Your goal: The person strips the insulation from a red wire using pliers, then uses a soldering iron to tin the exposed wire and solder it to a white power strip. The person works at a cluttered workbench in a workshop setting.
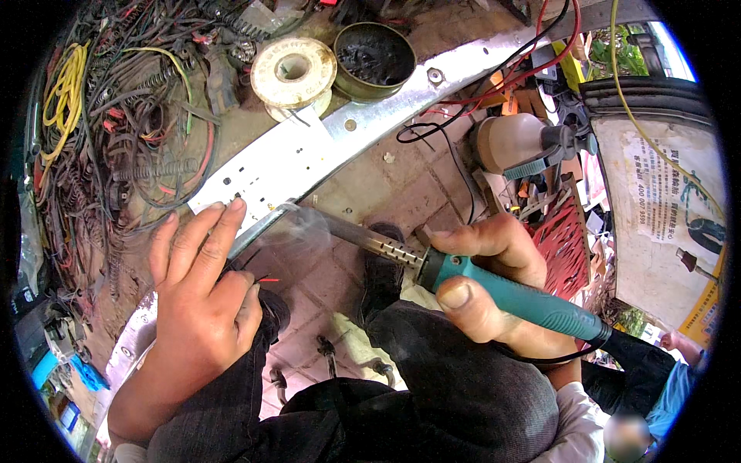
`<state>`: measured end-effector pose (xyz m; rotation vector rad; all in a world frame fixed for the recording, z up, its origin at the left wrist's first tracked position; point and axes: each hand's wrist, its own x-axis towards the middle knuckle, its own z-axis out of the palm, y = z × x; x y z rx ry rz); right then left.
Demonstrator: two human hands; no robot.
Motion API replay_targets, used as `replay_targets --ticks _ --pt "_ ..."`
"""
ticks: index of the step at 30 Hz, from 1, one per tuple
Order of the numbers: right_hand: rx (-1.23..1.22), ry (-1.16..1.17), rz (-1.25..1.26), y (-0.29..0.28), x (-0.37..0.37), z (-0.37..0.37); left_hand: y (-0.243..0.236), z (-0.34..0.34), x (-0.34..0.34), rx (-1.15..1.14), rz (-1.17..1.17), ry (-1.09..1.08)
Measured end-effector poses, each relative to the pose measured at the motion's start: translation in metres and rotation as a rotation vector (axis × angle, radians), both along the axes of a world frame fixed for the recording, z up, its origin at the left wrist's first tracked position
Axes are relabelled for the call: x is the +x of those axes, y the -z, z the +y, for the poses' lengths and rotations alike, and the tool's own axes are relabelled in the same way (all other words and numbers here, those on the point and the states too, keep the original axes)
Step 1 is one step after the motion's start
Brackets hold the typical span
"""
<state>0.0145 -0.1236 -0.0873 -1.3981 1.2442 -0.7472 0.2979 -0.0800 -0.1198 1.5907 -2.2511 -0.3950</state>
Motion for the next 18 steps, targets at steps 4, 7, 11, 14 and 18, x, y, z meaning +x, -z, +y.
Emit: replay_targets --ticks 4,7,11,14,18 --pt "-0.12 -0.112 0.071 0.0 0.003 -0.005 -0.002 -0.001 -0.001 0.015 -0.018 0.019" --pt "-0.26 -0.022 -0.023 0.012 0.019 -0.003 -0.003 -0.002 0.001 0.029 -0.051 0.043" --pt "-0.303 -0.042 -0.069 0.02 0.018 -0.003 -0.002 -0.001 0.002 0.034 -0.053 0.045" --pt "-0.293 -0.094 -0.06 0.02 0.014 -0.005 -0.002 0.0 0.002 0.032 -0.05 0.043" --pt "-0.307 -0.093 -0.031 0.019 0.017 -0.005 -0.001 0.0 0.002 0.035 -0.05 0.039"
